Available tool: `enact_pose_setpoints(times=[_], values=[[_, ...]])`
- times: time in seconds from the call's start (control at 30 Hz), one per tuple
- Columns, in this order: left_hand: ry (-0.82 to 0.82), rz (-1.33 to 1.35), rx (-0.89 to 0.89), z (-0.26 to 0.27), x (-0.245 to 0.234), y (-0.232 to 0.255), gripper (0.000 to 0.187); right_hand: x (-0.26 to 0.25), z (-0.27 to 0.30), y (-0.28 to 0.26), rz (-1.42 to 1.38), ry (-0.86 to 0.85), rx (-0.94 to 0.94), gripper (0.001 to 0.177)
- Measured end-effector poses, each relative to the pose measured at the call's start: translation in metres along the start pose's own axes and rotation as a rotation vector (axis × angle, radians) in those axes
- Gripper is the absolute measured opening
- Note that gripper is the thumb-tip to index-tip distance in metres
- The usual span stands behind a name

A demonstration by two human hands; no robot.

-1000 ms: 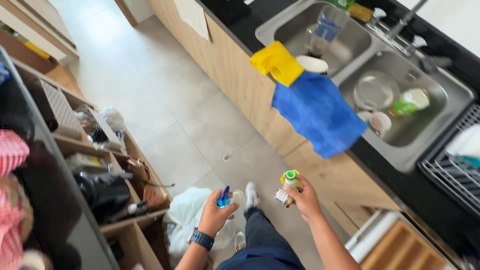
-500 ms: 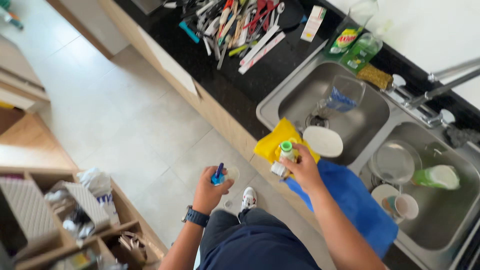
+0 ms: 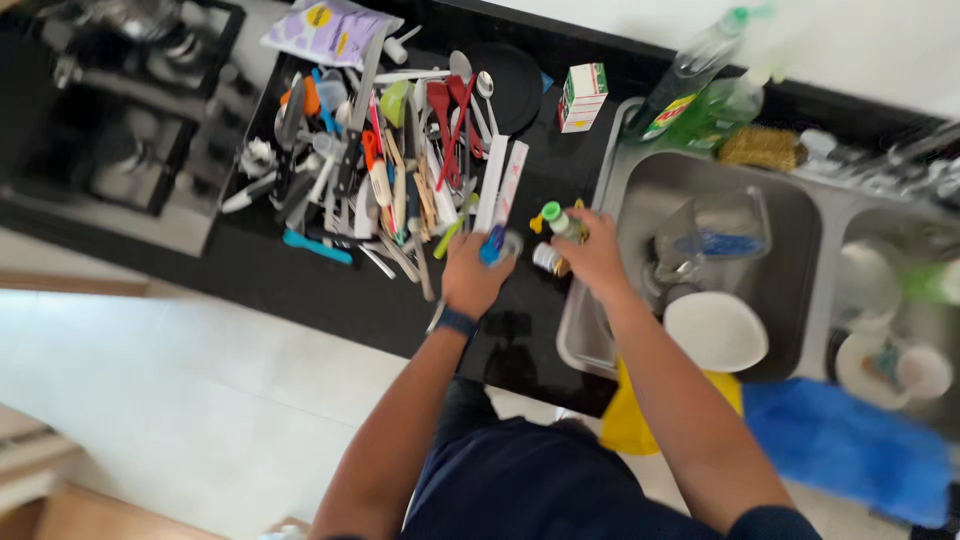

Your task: The person empties a messy cutlery drawer onto a counter, wipes the empty drawer with a blue cloth, and then places wooden organizers into the drawer.

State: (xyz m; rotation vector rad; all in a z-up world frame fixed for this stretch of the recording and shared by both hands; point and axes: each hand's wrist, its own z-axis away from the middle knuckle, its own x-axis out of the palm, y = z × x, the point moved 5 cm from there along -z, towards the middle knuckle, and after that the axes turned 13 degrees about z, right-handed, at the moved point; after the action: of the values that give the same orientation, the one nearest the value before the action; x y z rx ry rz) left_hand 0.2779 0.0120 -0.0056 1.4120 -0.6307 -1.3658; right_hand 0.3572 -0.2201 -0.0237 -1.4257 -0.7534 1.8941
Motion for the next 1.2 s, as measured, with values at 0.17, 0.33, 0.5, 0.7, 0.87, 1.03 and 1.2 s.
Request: enact_pose_setpoints(times=[0.17, 0.33, 0.5, 0.7, 0.87, 1.03, 1.2], values=[[-0.068, -0.238, 0.022, -0.101, -0.003, 0.033, 0.047, 0.032, -0.046, -0.028, -0.023, 0.133, 0.074, 0.056], [-0.161, -0.26, -0.045, -0.151, 0.009, 0.007, 0.061, 0.043, -0.058, -0.053, 0.149, 0.144, 0.116, 0.05], [-0.27, -0.055, 0.038, -0.129, -0.024, 0.058, 0.092, 0.04, -0.063, -0.09, 0.288, 0.174, 0.062, 0.048], [-0.27, -0.033, 0.16, -0.101, -0.042, 0.061, 0.088, 0.032, -0.056, -0.118, 0.306, 0.054, 0.058, 0.065], [-0.265, -0.198, 0.221, -0.061, -0.053, 0.083, 0.061, 0.013, -0.042, -0.137, 0.228, -0.089, 0.045, 0.088], [-0.222, -0.336, 0.682, -0.03, -0.024, 0.033, 0.032, 0.001, -0.035, -0.13, 0.287, -0.151, 0.082, 0.099], [-0.26, -0.436, 0.722, -0.019, -0.008, 0.014, 0.035, -0.007, -0.033, -0.121, 0.15, -0.122, 0.125, 0.083]])
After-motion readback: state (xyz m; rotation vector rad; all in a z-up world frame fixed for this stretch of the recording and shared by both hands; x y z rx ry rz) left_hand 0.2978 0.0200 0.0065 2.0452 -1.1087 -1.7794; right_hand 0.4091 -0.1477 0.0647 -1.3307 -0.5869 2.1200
